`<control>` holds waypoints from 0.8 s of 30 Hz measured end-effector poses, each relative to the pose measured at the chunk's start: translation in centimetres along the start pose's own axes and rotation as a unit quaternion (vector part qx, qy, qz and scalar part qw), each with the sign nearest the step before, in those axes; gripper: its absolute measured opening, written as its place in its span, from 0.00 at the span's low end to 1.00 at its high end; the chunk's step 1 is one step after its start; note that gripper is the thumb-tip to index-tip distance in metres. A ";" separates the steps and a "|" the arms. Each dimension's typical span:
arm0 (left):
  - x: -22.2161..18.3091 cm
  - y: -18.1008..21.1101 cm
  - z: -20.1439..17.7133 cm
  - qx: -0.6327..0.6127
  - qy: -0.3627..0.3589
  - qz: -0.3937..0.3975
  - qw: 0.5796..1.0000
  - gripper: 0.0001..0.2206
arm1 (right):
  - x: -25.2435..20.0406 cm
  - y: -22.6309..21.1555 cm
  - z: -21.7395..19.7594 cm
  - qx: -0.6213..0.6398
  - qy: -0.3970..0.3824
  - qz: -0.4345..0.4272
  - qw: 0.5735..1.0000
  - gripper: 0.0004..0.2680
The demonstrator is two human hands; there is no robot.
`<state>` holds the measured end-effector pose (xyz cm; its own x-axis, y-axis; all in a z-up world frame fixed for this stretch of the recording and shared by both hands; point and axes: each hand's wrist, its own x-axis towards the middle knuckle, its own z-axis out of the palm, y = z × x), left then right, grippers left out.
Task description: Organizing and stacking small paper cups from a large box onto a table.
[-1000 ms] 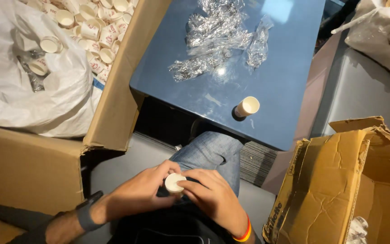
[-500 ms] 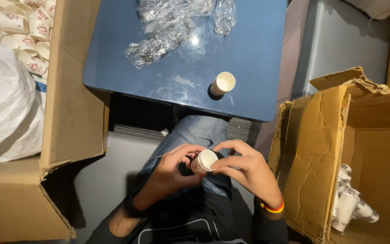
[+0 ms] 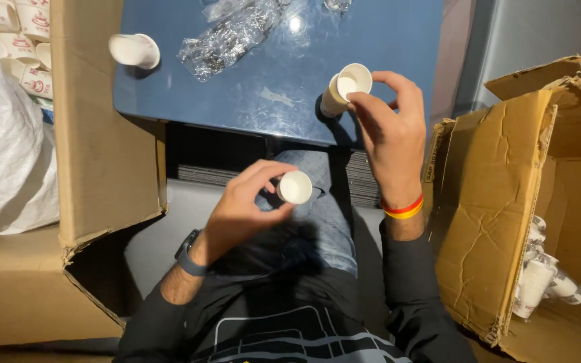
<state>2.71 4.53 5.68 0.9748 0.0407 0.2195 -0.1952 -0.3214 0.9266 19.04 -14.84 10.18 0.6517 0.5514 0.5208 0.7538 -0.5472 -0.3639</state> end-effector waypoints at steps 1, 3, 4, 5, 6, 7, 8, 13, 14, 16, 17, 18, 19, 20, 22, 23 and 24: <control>0.5 -0.3 -0.4 0.001 0.002 -0.002 1.000 0.22 | -0.1 0.1 0.2 0.003 -0.002 -0.001 1.000 0.08; 1.3 -1.0 -1.2 -0.025 0.059 -0.057 0.996 0.22 | -0.2 0.3 0.8 0.005 -0.023 -0.006 1.000 0.07; 1.7 -1.3 -1.6 -0.024 0.062 -0.061 0.996 0.22 | -0.4 0.4 1.0 0.008 -0.026 -0.007 1.000 0.07; 2.1 -1.6 -2.0 -0.041 0.082 -0.056 0.994 0.22 | -0.6 0.6 1.2 0.013 -0.025 -0.004 1.000 0.10; 2.6 -1.9 -2.3 -0.058 0.101 -0.048 0.992 0.22 | -0.9 0.7 1.3 0.017 -0.022 0.000 1.000 0.12; 2.8 -2.3 -1.9 -0.057 0.102 -0.051 0.992 0.22 | -1.0 0.9 1.7 0.019 -0.025 -0.001 1.000 0.12; 3.2 -2.7 -1.6 -0.117 0.111 -0.057 0.985 0.24 | -0.9 1.0 2.1 0.083 -0.029 0.043 0.995 0.20; 6.8 -1.6 0.9 -0.120 0.156 0.008 0.980 0.27 | -2.0 3.1 6.0 0.267 -0.022 0.131 0.955 0.35; 7.8 -1.4 1.3 -0.072 0.159 0.045 0.984 0.25 | -2.3 3.5 7.0 0.324 -0.002 0.147 0.934 0.33; 9.6 -1.2 1.9 -0.024 0.163 0.086 0.983 0.23 | -2.8 4.1 8.3 0.380 0.018 0.157 0.911 0.30; 10.5 -1.3 2.3 -0.001 0.168 0.101 0.981 0.22 | -3.1 4.4 8.6 0.333 0.010 0.177 0.926 0.26; 11.3 -1.4 2.6 0.023 0.171 0.116 0.978 0.21 | -3.4 4.6 8.9 0.285 0.004 0.197 0.938 0.21; 11.7 -1.3 2.7 0.024 0.171 0.120 0.978 0.21 | -3.1 4.3 8.7 0.285 0.007 0.194 0.939 0.21; 12.1 -1.3 2.8 0.043 0.152 0.114 0.981 0.22 | -3.0 3.9 8.4 0.293 0.008 0.192 0.937 0.19; 12.4 -1.3 3.0 0.061 0.131 0.113 0.983 0.24 | -2.9 3.7 8.2 0.299 0.015 0.189 0.935 0.18; 12.2 -1.4 3.0 0.076 0.119 0.110 0.984 0.23 | -3.0 3.9 8.2 0.286 0.009 0.195 0.938 0.17; 12.1 -1.5 3.1 0.092 0.105 0.109 0.984 0.23 | -3.1 4.0 8.3 0.273 0.005 0.204 0.940 0.17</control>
<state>15.13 2.61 6.02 0.8647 0.1396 0.4826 -0.3555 -0.5087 0.7841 20.74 -13.53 0.66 0.8969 0.3584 0.2591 0.3748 -0.3051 -0.8755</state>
